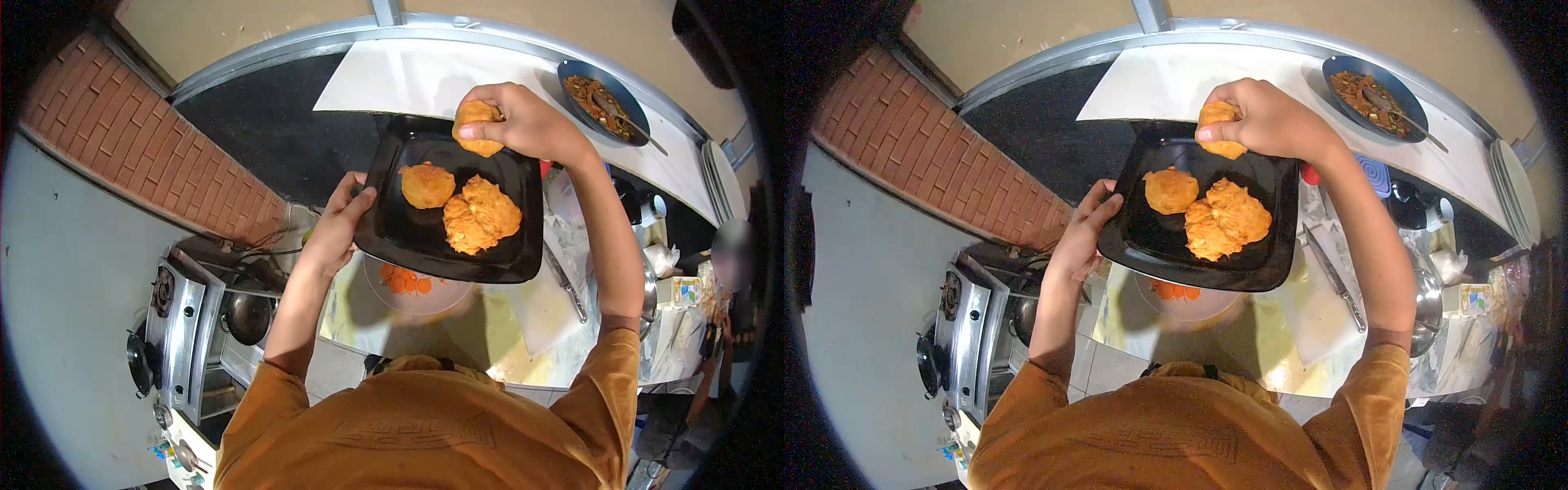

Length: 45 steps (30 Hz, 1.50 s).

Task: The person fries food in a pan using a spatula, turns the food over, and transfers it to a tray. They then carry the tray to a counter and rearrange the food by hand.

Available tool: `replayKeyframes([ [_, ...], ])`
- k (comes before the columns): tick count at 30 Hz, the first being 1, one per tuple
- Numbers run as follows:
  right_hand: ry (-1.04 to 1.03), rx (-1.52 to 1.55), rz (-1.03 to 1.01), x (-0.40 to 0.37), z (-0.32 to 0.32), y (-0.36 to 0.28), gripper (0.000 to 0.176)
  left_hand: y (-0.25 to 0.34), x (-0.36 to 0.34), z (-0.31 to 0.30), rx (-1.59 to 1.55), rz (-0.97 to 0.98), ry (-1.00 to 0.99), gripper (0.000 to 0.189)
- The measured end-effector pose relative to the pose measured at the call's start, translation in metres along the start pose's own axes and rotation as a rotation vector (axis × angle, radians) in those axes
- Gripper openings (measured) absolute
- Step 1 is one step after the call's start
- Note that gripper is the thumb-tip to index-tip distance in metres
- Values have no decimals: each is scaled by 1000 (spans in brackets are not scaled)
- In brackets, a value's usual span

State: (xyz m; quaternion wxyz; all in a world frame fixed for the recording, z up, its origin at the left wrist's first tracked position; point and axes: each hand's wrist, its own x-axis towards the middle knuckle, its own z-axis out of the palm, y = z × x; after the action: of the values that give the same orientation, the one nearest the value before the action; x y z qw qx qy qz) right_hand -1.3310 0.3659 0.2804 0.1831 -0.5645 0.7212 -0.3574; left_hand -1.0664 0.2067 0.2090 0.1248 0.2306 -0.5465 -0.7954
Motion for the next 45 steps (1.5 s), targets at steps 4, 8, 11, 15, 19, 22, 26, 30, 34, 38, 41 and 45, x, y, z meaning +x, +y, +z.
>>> replayKeyframes([
  [4,-97,-15,-32,4,8,5,35,3,-9,6,1,50,57,14],
  [8,-138,-44,-54,8,13,10,41,10,-22,9,-1,55,57,15],
  [11,4,-74,-92,7,14,8,42,16,-26,11,-44,56,43,15],
  [15,127,10,-130,-5,-4,4,34,25,-25,15,-38,61,51,15],
  [19,397,-140,-7,-31,-23,3,34,32,-16,8,-18,91,6,13],
  [22,484,-146,54,-55,-27,17,35,42,-10,11,-30,125,19,12],
  [26,364,141,311,-86,-22,4,40,59,4,29,-39,143,115,10],
  [30,109,436,483,-92,-22,-1,42,59,41,5,26,166,-10,12],
  [34,158,654,510,-76,-19,10,34,68,76,7,43,123,-179,10],
  [38,204,894,492,-54,-22,33,22,64,132,21,56,120,42,5],
  [41,310,979,539,-37,-15,56,21,64,159,21,144,153,-16,5],
  [45,278,1009,584,-27,-16,73,18,65,196,11,207,108,-53,7],
])
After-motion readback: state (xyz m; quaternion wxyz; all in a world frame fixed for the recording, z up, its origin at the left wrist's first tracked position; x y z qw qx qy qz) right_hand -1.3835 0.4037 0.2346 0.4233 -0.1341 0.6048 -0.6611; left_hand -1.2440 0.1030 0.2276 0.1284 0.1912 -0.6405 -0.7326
